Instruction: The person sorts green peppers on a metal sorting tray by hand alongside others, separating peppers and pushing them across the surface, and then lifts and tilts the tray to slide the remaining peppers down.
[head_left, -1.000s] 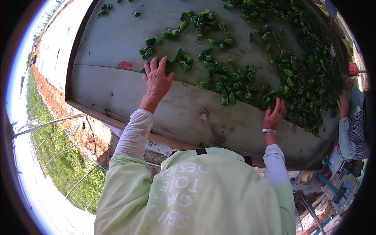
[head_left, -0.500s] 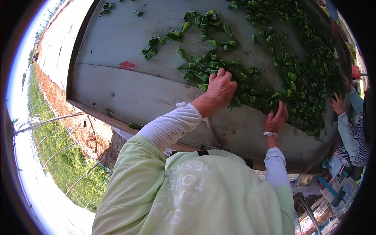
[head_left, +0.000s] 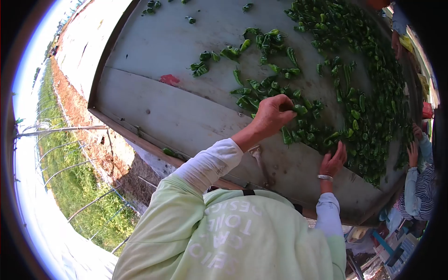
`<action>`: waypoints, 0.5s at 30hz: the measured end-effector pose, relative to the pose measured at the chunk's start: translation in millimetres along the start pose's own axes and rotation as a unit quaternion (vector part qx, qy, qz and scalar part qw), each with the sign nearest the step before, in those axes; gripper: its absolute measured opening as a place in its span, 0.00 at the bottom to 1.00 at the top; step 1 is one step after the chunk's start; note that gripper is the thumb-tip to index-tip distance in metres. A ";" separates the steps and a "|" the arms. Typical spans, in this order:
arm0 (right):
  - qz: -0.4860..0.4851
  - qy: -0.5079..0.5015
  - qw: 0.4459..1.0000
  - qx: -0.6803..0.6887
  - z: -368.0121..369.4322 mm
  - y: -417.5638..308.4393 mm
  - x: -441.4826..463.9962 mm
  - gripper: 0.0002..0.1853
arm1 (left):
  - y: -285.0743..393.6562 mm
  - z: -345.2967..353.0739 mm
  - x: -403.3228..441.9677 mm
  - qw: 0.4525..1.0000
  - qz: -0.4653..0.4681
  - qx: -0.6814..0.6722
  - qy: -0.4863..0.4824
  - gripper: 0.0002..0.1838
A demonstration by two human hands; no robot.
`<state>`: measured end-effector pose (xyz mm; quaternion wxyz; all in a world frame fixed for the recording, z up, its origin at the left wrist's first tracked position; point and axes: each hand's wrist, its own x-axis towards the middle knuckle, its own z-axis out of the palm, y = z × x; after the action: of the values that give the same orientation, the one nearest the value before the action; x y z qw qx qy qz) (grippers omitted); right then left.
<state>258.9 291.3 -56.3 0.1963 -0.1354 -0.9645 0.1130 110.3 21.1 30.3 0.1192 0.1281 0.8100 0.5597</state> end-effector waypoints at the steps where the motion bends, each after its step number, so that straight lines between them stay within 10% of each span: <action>1: -0.002 -0.003 1.000 -0.001 -0.1 0.9 -0.4 0.29 | -6.4 -6.5 -1.4 0.987 -0.041 -0.152 0.008 0.09; 9: 0.001 -0.020 1.000 0.000 -2.7 0.6 -1.5 0.29 | -46.0 -112.4 -5.6 0.858 -0.191 -0.466 0.100 0.14; 15: 0.002 -0.013 1.000 0.004 -2.1 0.8 -0.8 0.29 | -50.5 -160.3 -0.2 0.887 -0.164 -0.370 0.222 0.16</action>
<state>260.7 292.2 -55.0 0.1842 -0.1350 -0.9663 0.1190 52.8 -136.6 38.3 0.0647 -0.1874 0.5592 0.8050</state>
